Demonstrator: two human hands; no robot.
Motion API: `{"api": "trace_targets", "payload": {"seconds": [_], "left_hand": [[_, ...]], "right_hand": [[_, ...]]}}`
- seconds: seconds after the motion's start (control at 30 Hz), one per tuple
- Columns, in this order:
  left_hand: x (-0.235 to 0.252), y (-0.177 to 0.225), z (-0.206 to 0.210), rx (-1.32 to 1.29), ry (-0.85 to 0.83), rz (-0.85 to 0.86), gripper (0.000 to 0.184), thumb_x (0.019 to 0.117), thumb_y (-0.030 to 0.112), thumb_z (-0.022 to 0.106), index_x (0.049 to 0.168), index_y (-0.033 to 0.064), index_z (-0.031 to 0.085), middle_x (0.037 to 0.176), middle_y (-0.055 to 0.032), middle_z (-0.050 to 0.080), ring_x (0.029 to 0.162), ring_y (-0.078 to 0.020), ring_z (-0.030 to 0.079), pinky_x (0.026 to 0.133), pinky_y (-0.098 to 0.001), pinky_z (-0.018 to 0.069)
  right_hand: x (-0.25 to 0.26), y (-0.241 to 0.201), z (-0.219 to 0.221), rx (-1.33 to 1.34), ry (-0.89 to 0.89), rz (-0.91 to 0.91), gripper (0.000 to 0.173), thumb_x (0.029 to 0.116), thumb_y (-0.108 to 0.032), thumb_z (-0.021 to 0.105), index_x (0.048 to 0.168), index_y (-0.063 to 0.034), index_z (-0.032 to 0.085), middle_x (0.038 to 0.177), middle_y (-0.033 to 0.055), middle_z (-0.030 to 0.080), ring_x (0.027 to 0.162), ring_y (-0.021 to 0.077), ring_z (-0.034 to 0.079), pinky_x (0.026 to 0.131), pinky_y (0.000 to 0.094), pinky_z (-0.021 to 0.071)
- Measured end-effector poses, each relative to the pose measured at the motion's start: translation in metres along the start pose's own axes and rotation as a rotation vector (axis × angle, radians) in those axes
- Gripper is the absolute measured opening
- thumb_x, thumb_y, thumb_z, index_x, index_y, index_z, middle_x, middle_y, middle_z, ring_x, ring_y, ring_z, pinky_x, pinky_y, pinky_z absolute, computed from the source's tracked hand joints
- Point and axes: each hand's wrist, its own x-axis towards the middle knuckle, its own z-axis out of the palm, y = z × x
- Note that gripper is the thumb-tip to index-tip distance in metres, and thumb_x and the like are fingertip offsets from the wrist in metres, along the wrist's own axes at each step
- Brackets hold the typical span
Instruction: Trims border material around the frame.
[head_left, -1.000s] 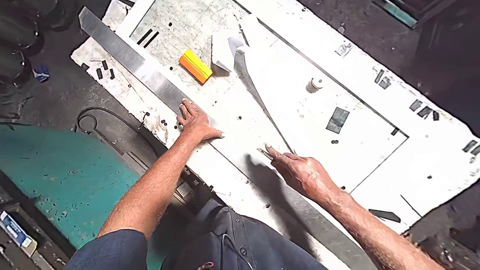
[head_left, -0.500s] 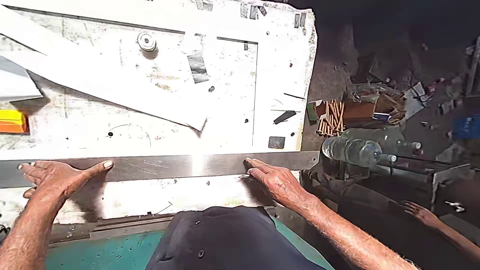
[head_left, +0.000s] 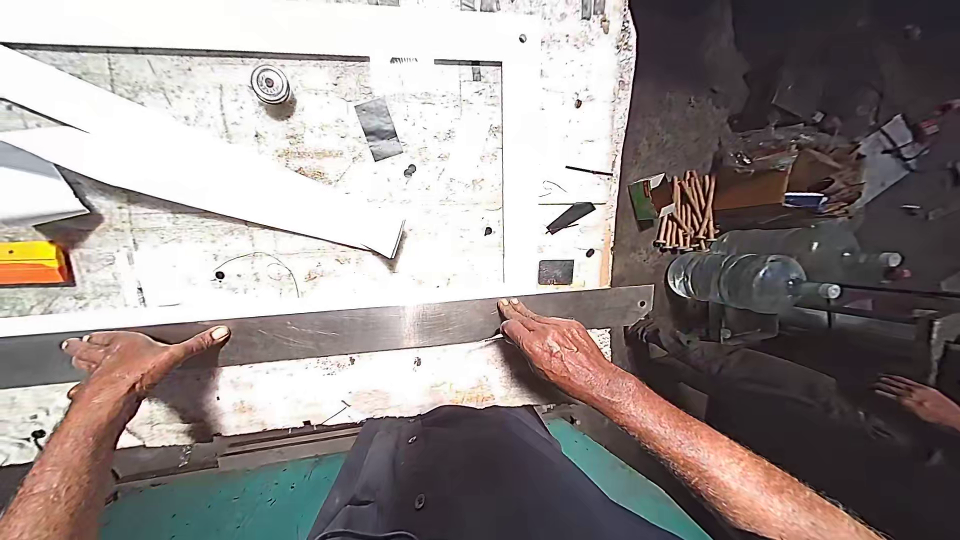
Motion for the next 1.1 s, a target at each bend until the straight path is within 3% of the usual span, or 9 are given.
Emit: {"api": "trace_targets", "payload": {"seconds": [0.1,0.17,0.33,0.43,0.6,0.73,0.8,0.93,1.1], "left_hand": [[0.004,-0.002,0.004,-0.015,-0.001,0.005,0.163,0.0521,0.082,0.083,0.156,-0.0151,0.004,0.163,-0.0401,0.000,0.151,-0.0547,0.016,0.112,-0.0756,0.0260],[-0.002,0.004,0.004,-0.028,-0.006,0.021,0.163,0.0524,0.082,0.083,0.157,-0.0147,0.002,0.164,-0.0397,-0.002,0.152,-0.0543,0.013,0.113,-0.0757,0.0235],[-0.023,0.013,-0.012,-0.032,-0.032,-0.046,0.165,0.0505,0.078,0.087,0.156,-0.0162,0.001,0.164,-0.0391,-0.005,0.153,-0.0531,0.010,0.115,-0.0741,0.0200],[-0.020,0.015,-0.006,-0.041,-0.022,-0.065,0.170,0.0446,0.082,0.086,0.157,-0.0126,0.001,0.165,-0.0368,-0.005,0.154,-0.0513,0.008,0.115,-0.0724,0.0209],[-0.052,0.038,0.009,-0.096,-0.003,-0.025,0.171,0.0424,0.087,0.082,0.159,-0.0107,0.003,0.166,-0.0355,-0.007,0.155,-0.0513,0.003,0.117,-0.0719,0.0180],[-0.121,0.095,0.039,-0.088,-0.012,0.043,0.169,0.0446,0.090,0.077,0.159,-0.0100,0.004,0.166,-0.0338,-0.009,0.156,-0.0490,0.002,0.119,-0.0705,0.0150],[-0.163,0.125,0.057,-0.102,-0.024,0.079,0.166,0.0490,0.091,0.074,0.159,-0.0107,0.002,0.166,-0.0342,-0.009,0.156,-0.0485,-0.001,0.120,-0.0702,0.0107],[-0.232,0.177,0.087,-0.156,-0.002,0.095,0.165,0.0483,0.091,0.072,0.159,-0.0106,0.006,0.167,-0.0339,-0.003,0.156,-0.0483,0.001,0.120,-0.0691,0.0116],[-0.263,0.211,0.094,-0.180,-0.056,0.045,0.166,0.0487,0.088,0.076,0.160,-0.0095,0.000,0.167,-0.0323,-0.010,0.157,-0.0461,-0.002,0.120,-0.0688,0.0120]], "right_hand": [[0.003,0.001,0.002,0.027,-0.072,0.051,0.033,0.1105,-0.019,0.036,0.111,-0.0056,0.066,0.144,0.0103,0.063,0.131,0.0257,0.063,0.101,0.0433,0.0552],[0.002,0.001,-0.003,0.031,-0.126,0.094,0.034,0.1103,-0.022,0.037,0.116,-0.0064,0.067,0.145,0.0091,0.062,0.131,0.0270,0.063,0.101,0.0471,0.0546],[0.014,-0.006,-0.013,0.010,-0.143,0.062,0.034,0.1029,-0.022,0.050,0.124,-0.0036,0.069,0.135,0.0162,0.067,0.106,0.0421,0.072,0.074,0.0589,0.0590],[0.013,-0.002,-0.014,-0.032,-0.112,0.035,0.029,0.1000,-0.022,0.051,0.113,-0.0053,0.070,0.126,0.0160,0.072,0.091,0.0415,0.075,0.061,0.0574,0.0581],[0.012,-0.001,-0.015,-0.071,-0.086,0.010,0.024,0.0972,-0.022,0.057,0.108,-0.0087,0.073,0.109,0.0169,0.076,0.072,0.0405,0.074,0.052,0.0561,0.0554],[0.010,0.007,-0.014,-0.110,-0.080,-0.044,0.021,0.0979,-0.025,0.055,0.103,-0.0117,0.071,0.073,0.0138,0.069,0.057,0.0369,0.069,0.045,0.0514,0.0515],[0.008,0.011,-0.015,-0.122,-0.107,-0.059,0.022,0.0990,-0.025,0.054,0.108,-0.0122,0.070,0.070,0.0130,0.068,0.058,0.0368,0.069,0.047,0.0510,0.0519],[0.013,0.016,-0.021,-0.124,-0.188,-0.099,0.019,0.1002,-0.023,0.056,0.108,-0.0110,0.067,0.082,0.0157,0.070,0.068,0.0379,0.071,0.055,0.0535,0.0550],[0.013,0.023,-0.028,-0.169,-0.311,-0.130,0.027,0.1051,-0.025,0.046,0.124,-0.0110,0.061,0.096,0.0168,0.071,0.080,0.0380,0.073,0.065,0.0531,0.0577]]}}
